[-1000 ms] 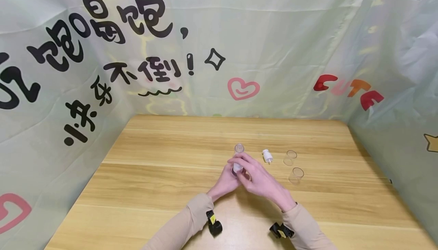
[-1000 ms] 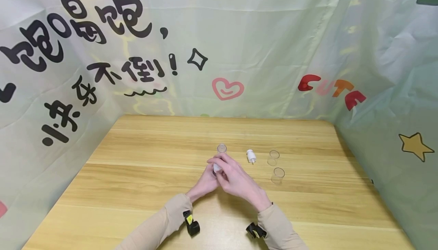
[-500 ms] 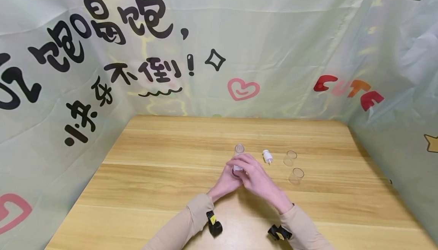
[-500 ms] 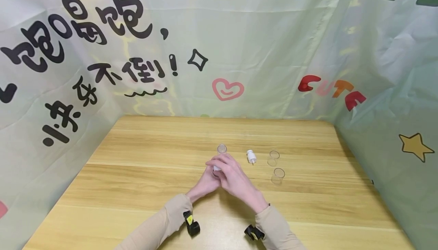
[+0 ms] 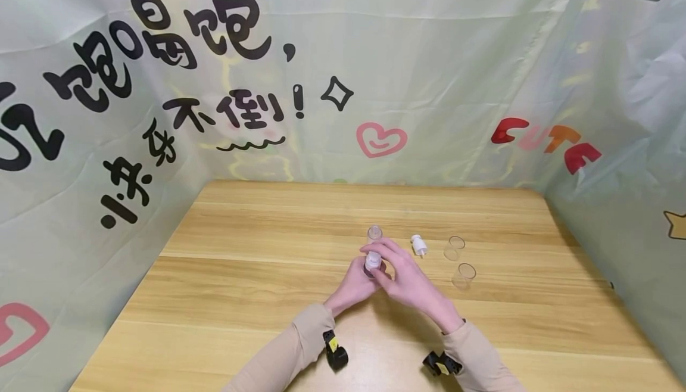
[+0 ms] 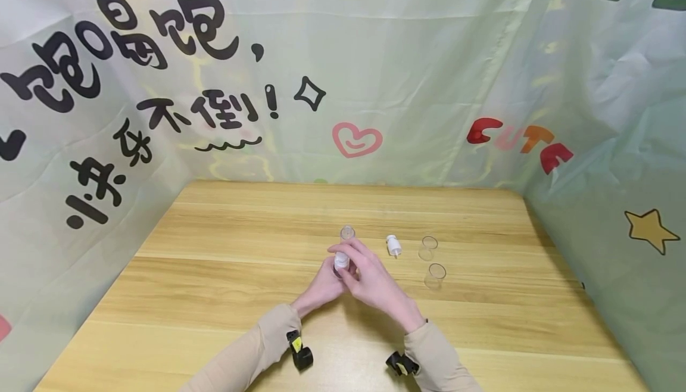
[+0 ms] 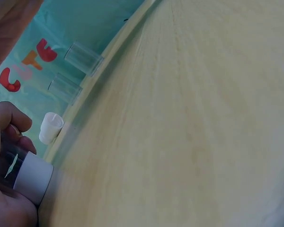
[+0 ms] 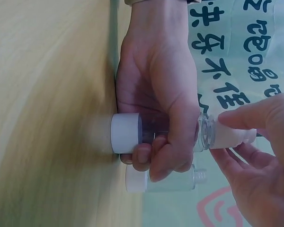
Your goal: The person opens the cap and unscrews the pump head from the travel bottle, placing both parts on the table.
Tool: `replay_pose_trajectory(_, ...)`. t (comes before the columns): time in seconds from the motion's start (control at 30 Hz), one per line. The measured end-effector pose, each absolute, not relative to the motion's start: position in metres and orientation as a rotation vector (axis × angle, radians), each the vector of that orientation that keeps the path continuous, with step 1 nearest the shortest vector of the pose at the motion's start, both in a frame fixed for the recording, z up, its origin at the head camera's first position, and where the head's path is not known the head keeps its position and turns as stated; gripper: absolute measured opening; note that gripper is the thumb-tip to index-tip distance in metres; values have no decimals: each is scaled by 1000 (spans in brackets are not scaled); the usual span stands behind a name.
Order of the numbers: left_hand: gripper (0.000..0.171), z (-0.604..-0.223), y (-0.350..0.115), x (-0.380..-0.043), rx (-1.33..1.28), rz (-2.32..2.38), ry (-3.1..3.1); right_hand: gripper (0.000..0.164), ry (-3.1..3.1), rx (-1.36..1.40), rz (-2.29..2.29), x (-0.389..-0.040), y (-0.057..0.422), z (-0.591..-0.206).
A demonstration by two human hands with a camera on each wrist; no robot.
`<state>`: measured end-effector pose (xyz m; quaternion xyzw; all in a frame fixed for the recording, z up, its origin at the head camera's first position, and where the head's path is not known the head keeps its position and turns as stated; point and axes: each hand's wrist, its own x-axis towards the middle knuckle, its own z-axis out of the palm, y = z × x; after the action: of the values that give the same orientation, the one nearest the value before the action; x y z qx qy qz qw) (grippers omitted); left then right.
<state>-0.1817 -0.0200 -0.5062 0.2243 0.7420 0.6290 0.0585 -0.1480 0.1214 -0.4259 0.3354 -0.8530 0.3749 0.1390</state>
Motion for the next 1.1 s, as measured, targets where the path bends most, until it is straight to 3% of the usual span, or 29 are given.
replay_pose_trajectory(0.17, 16, -507, -21, -182, 716, 1931, 2237, 41, -2432, 979, 1065, -148, 120, -428)
replay_pose_trajectory(0.4, 42, -507, -22, -180, 720, 1919, 2272, 36, -2331, 979, 983, -150, 116, -434)
replay_pose_trajectory(0.5, 41, -507, -21, -180, 711, 1917, 2283, 35, -2284, 1003, 985, -151, 117, -435)
replay_pose_trajectory(0.73, 58, -506, -21, -182, 748, 1895, 2261, 37, -2238, 1107, 1000, -154, 123, -433)
replay_pose_trajectory(0.83, 50, -505, -22, -182, 776, 1894, 2238, 42, -2235, 1114, 1030, -154, 126, -429)
replay_pose_trajectory(1.03, 10, -505, -20, -182, 779, 1871, 2307, 48, -2139, 1087, 1108, -158, 131, -422)
replay_pose_trajectory(1.1, 8, -505, -19, -182, 744, 1858, 2333, 46, -2114, 1060, 1136, -158, 133, -419)
